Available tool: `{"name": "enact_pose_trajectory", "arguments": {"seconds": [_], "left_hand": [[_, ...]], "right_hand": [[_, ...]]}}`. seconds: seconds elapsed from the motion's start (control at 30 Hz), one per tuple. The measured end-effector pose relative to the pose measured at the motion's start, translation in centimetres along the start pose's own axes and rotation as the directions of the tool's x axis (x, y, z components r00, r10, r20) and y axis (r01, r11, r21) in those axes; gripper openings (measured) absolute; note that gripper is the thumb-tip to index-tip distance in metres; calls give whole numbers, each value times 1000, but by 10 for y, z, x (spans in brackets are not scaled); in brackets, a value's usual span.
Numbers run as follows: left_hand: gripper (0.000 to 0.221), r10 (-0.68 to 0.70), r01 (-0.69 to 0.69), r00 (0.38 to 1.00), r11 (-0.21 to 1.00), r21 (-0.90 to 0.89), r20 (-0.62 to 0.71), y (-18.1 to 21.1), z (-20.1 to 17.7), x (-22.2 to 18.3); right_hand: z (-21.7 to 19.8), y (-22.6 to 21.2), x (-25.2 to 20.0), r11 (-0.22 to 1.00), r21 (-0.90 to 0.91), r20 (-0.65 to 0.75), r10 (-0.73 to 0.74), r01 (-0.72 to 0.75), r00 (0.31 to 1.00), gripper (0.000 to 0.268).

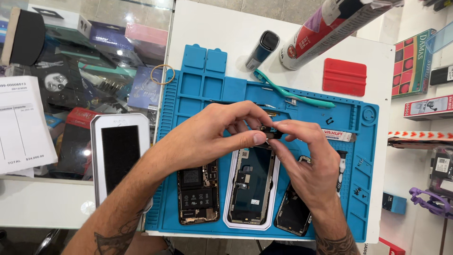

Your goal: The person opens a new screen package, removes the protective film, and places the screen on a workbench. They then use a screwdriver to remove screws from a disassembled smartphone, detach the old screen, and connect the new screen to the motherboard.

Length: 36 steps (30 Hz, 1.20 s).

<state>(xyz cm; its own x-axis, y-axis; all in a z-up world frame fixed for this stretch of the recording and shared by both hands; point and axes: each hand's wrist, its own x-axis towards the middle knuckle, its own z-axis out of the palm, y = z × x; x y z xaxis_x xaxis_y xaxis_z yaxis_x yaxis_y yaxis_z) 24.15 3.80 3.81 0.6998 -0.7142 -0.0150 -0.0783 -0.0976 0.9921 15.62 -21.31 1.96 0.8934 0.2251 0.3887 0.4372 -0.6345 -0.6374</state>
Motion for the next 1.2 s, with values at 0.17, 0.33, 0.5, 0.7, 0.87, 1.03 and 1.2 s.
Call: {"name": "enact_pose_trajectory", "arguments": {"seconds": [0.17, 0.33, 0.5, 0.7, 0.87, 1.03, 1.2], "left_hand": [[54, 6, -5, 999, 1000, -20, 45, -2, 1, 0], [48, 63, -67, 995, 996, 55, 73, -5, 3, 2], [24, 105, -98, 992, 992, 84, -77, -9, 2, 1], [25, 103, -58, 956, 984, 167, -275, 15, -10, -22], [26, 42, 136, 870, 938, 320, -492, 44, -11, -101], [28, -149, 430, 605, 888, 163, -782, 9, 5, -188], [24, -15, 506, 550, 801, 319, -835, -25, 27, -233]], "right_hand": [[0, 2, -3, 1000, 0, -1, 15, -15, 1000, 39], [1, 3, -5, 1000, 3, -2, 10, -10, 1000, 44], [0, -5, 0, 996, 84, 13, 19, -20, 1000, 52], [0, -2, -3, 986, 120, -81, 129, -119, 988, 31], [-1, 0, -2, 988, 107, -114, 122, -110, 986, 17], [-3, -5, 2, 993, 94, -124, 85, -73, 989, 10], [-2, -4, 0, 998, 38, -106, 51, -47, 993, 13]]}}
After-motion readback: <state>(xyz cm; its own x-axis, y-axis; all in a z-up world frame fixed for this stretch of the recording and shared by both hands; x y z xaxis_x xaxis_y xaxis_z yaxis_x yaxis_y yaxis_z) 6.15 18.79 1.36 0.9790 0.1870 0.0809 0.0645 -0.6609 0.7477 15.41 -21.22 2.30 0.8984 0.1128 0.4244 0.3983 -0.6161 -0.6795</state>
